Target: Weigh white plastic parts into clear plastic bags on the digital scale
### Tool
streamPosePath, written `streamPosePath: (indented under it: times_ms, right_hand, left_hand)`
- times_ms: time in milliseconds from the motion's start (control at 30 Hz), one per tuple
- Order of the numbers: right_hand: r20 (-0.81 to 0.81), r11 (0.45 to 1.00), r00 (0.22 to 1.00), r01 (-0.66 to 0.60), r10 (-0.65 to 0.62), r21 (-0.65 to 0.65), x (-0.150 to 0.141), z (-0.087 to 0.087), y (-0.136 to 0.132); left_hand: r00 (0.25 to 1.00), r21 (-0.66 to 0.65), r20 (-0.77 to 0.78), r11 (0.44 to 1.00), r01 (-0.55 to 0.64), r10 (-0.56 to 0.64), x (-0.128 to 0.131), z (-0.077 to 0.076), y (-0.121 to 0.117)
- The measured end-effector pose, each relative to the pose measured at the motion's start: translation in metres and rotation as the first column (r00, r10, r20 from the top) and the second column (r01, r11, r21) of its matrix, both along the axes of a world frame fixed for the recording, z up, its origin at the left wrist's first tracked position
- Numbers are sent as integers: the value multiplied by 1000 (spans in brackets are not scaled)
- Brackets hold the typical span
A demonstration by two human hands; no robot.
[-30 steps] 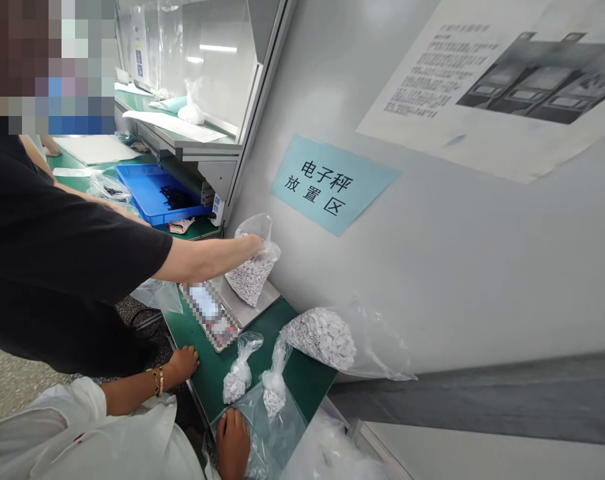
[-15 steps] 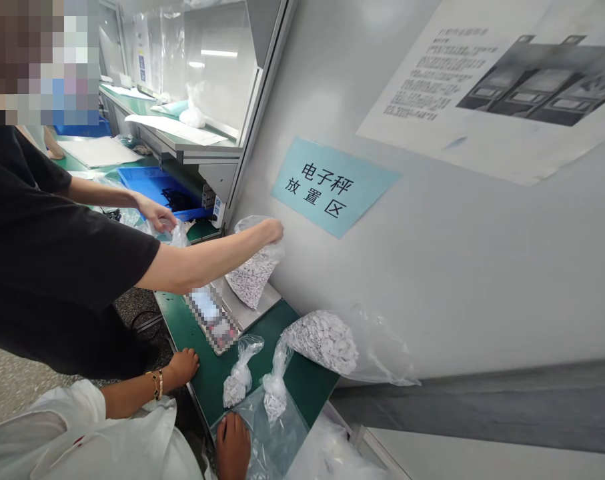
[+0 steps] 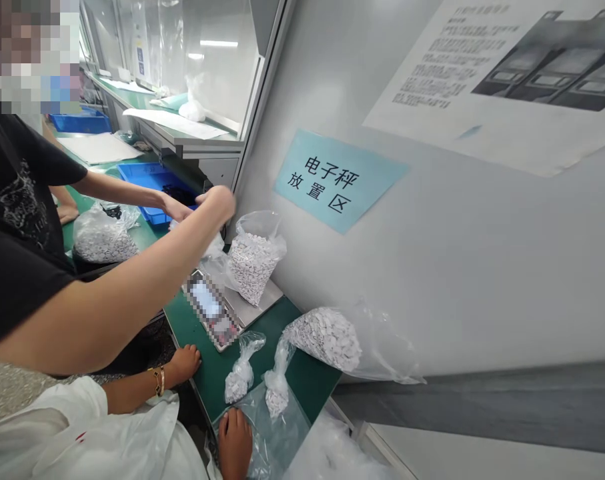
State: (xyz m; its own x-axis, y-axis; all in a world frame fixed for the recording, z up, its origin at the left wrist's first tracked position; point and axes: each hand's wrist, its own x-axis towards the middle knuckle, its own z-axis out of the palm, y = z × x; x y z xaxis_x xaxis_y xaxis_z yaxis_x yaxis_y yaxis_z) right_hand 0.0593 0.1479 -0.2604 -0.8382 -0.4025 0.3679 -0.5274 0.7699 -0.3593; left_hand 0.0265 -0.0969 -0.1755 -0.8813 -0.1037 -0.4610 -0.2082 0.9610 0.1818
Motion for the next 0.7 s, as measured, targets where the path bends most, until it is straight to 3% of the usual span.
streamPosePath:
  times_ms: [367,700]
  right_hand:
    - [62,1000,998,3,-3,-3,-1,4,2]
    - [83,1000,996,-16,14,23,1,2,2]
  left_hand:
    - [997,27,-63,998,-52,53,4,-2,-3]
    - [999,-27,-24,999,42,-43,-2,-1,-4]
